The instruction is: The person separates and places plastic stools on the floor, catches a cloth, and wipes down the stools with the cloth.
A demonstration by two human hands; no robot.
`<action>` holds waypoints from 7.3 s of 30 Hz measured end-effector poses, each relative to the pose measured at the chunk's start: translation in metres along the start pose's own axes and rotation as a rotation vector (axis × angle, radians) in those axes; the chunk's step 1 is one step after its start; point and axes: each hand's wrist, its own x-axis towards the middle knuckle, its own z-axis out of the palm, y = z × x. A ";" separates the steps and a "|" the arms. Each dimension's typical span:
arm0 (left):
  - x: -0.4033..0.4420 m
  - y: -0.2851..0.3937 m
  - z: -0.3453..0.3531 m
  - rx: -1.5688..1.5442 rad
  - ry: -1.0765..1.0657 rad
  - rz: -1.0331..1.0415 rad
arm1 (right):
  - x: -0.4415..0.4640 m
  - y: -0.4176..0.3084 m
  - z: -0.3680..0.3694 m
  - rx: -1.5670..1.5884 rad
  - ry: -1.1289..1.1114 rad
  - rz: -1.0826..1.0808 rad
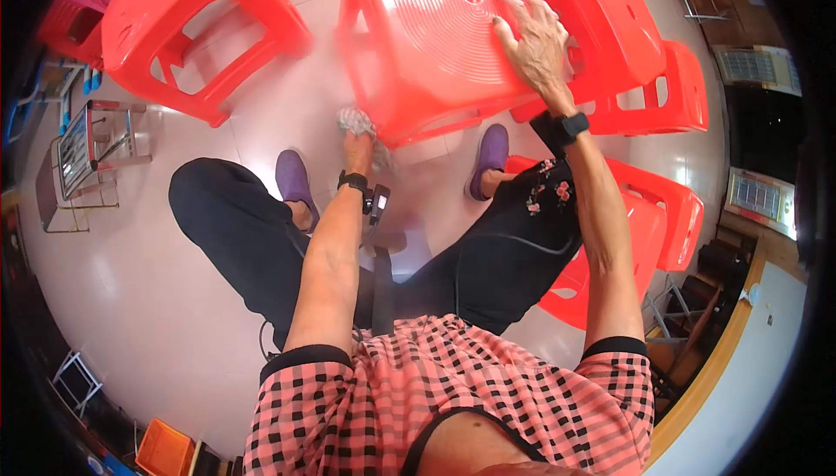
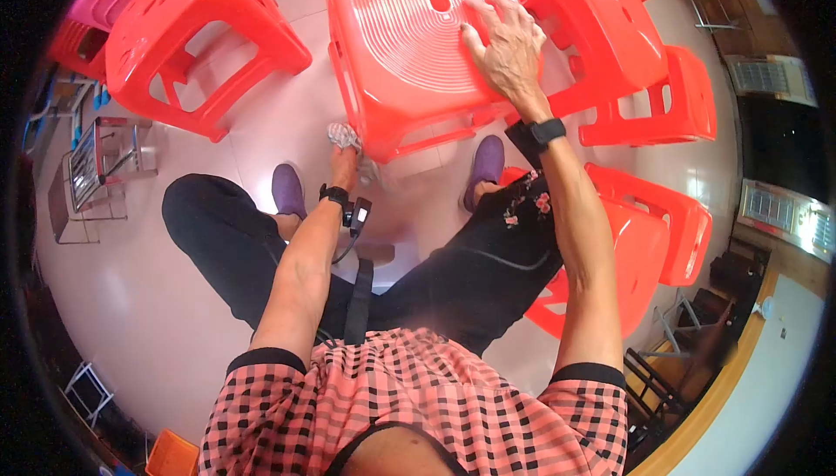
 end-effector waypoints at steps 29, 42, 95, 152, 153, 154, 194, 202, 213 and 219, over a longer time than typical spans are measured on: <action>0.076 -0.050 -0.023 0.057 -0.080 -0.090 | 0.001 -0.011 -0.023 0.060 0.028 0.028; -0.049 0.104 0.038 0.012 -0.160 0.088 | -0.011 0.023 0.003 0.035 0.119 0.038; -0.021 0.342 0.167 1.357 -1.039 1.429 | -0.018 0.047 -0.012 0.622 0.593 0.486; 0.111 0.354 -0.168 -0.981 0.041 0.327 | -0.003 -0.057 -0.022 0.163 0.122 -0.067; 0.103 0.352 -0.172 -0.995 0.062 0.302 | -0.004 -0.059 -0.020 0.158 0.121 -0.063; 0.094 0.350 -0.175 -1.010 0.051 0.274 | -0.004 -0.059 -0.020 0.152 0.122 -0.064; -0.097 0.265 -0.259 0.207 0.571 0.683 | 0.040 -0.267 0.007 0.387 -0.038 -0.426; -0.095 0.263 -0.259 0.008 0.521 0.685 | -0.004 -0.363 -0.014 0.479 -0.171 -0.546; -0.097 0.262 -0.261 0.022 0.595 0.732 | 0.096 -0.493 0.077 0.651 -0.178 -1.273; -0.099 0.265 -0.259 0.065 0.642 0.625 | 0.166 -0.492 0.112 0.384 -0.131 -1.018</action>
